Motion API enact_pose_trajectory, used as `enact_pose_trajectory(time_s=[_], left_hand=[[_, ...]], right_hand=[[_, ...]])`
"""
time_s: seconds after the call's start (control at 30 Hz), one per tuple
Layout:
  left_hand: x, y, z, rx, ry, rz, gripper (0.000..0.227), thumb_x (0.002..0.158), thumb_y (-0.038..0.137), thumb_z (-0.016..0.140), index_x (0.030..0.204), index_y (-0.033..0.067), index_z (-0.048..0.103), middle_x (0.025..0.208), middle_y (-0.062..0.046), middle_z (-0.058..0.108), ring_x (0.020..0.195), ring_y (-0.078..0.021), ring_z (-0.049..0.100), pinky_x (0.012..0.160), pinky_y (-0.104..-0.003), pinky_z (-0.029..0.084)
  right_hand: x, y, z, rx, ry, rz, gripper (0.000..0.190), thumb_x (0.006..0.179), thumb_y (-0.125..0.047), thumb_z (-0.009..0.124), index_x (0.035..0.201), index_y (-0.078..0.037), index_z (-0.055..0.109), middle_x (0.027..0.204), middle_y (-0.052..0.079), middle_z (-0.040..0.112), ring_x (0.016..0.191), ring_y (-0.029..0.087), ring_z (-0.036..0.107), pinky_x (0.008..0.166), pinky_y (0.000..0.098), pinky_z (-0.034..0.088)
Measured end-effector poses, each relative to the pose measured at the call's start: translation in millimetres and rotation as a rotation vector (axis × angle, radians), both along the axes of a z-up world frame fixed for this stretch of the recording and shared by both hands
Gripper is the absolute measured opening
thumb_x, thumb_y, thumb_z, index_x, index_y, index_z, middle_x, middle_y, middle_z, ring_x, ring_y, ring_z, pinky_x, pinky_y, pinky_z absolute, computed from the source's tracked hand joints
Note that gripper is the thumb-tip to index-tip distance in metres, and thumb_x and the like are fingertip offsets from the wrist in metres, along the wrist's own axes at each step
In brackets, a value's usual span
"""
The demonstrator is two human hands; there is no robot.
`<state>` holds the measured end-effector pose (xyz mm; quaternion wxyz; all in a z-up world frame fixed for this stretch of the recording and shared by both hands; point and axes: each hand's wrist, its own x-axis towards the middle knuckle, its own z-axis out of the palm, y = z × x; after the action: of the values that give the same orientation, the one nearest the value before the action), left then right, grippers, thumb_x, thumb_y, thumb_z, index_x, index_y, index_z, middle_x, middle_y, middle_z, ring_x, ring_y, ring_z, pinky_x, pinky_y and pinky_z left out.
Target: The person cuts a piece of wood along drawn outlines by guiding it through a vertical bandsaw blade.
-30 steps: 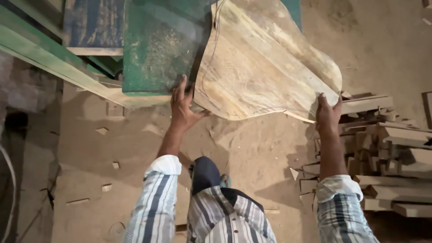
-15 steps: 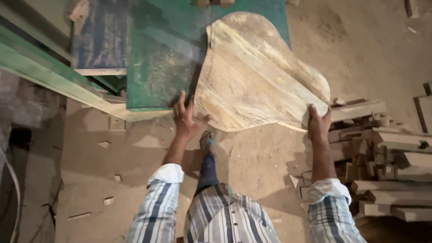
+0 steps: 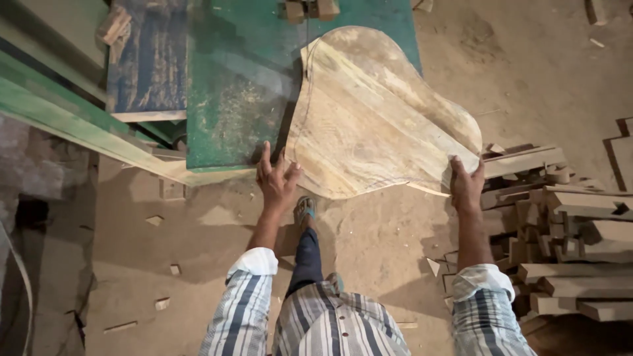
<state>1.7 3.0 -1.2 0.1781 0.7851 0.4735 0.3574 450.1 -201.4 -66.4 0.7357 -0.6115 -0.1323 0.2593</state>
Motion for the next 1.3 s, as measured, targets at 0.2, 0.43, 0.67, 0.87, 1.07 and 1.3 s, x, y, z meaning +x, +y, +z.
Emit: enact_pose_trajectory(time_s=[0.2,0.43,0.67,0.87,1.07,1.3], left_hand=[[-2,7,-12,0.067,-0.026,-0.005,0.061,0.098,0.052,0.063,0.135,0.0029,0.068,0.162,-0.024,0.037,0.142,-0.0472,0.042,0.117,-0.056,0.033],[-4,8,-14,0.046,0.006,-0.001,0.065,0.097,0.056,0.06,0.134,0.0023,0.068,0.162,-0.023,0.037,0.142,-0.0472,0.04,0.116,-0.056,0.032],[-4,6,-5,-0.064,0.059,-0.005,0.07,0.099,0.06,0.055,0.138,0.0019,0.065,0.166,-0.02,0.031,0.144,-0.0452,0.036,0.118,-0.056,0.028],[-2,5,2,-0.076,0.064,-0.011,0.072,0.099,0.06,0.054,0.141,0.0031,0.064,0.166,-0.02,0.029,0.146,-0.0452,0.034,0.119,-0.057,0.027],[-5,7,-3,-0.082,0.058,-0.021,0.071,0.098,0.06,0.059,0.144,0.0061,0.061,0.168,-0.02,0.028,0.148,-0.045,0.033,0.119,-0.057,0.029],[-21,2,30,-0.019,0.132,-0.2,0.112,0.06,0.071,0.085,0.151,0.0113,0.054,0.164,-0.021,0.025,0.147,-0.0463,0.031,0.114,-0.061,0.028]], right_hand=[[-7,0,4,0.046,-0.021,0.011,0.057,0.097,-0.009,0.074,0.145,0.0,0.045,0.13,0.011,0.064,0.115,0.018,0.064,0.097,0.0292,0.055],[-16,2,15,0.013,-0.033,-0.027,0.063,0.096,-0.014,0.075,0.149,0.002,0.043,0.132,0.011,0.062,0.116,0.018,0.062,0.095,0.029,0.054],[-19,4,21,0.064,0.018,-0.037,0.069,0.092,-0.014,0.078,0.15,0.001,0.041,0.131,0.012,0.063,0.114,0.018,0.064,0.095,0.029,0.056],[-21,4,28,0.006,-0.007,-0.054,0.069,0.092,-0.015,0.078,0.149,0.0,0.043,0.128,0.012,0.065,0.112,0.018,0.065,0.092,0.0296,0.056],[-19,4,24,-0.073,-0.044,-0.05,0.064,0.093,-0.018,0.079,0.145,0.001,0.047,0.129,0.012,0.066,0.113,0.019,0.065,0.094,0.0307,0.055],[-12,3,13,-0.096,-0.04,-0.066,0.067,0.094,-0.018,0.08,0.147,-0.001,0.042,0.131,0.012,0.064,0.115,0.019,0.064,0.095,0.0299,0.054]])
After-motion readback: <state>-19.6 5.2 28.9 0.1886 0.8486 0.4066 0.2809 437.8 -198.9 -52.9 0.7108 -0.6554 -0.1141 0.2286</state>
